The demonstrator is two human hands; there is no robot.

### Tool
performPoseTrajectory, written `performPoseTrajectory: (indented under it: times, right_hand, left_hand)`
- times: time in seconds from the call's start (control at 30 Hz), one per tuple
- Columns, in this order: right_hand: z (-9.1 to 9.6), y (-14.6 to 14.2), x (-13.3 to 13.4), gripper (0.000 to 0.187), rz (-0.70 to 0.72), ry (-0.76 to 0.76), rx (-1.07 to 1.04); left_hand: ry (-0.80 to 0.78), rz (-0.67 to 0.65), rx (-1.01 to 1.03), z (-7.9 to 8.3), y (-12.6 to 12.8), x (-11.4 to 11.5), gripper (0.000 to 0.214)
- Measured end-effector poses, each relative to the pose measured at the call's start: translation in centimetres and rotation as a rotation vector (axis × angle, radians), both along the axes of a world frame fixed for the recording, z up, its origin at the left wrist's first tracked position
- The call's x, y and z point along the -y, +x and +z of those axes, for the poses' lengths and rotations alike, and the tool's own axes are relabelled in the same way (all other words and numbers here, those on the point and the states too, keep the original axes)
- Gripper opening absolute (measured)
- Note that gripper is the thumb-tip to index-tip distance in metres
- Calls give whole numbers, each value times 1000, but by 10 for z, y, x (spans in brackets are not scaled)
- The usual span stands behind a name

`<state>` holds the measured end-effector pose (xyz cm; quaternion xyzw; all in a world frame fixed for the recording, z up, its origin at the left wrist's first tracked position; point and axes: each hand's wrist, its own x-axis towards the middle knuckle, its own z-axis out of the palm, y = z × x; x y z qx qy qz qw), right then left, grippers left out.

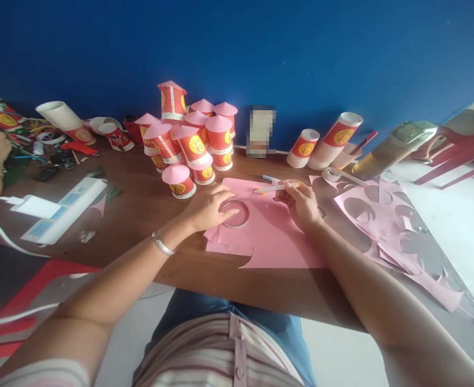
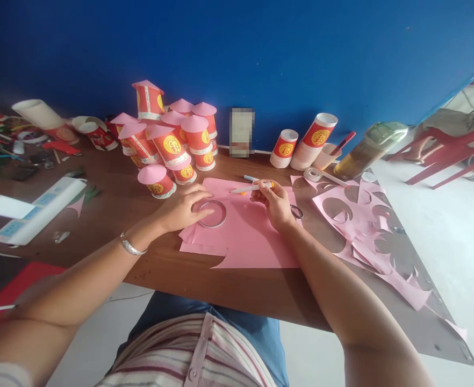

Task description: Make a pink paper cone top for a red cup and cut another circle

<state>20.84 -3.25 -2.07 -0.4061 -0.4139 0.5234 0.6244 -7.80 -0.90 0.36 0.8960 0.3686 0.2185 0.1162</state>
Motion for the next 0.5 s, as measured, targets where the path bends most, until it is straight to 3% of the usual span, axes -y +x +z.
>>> performPoseTrajectory:
  times: [0.2, 0.5]
  right_hand:
    - [-1, 2, 0, 43, 4, 5, 35]
    - [-2, 0, 0, 39, 5, -9, 43]
  left_hand:
    - [-49, -4, -124, 6, -2, 11, 68]
    - [-28, -4, -150, 6, -3, 13, 62]
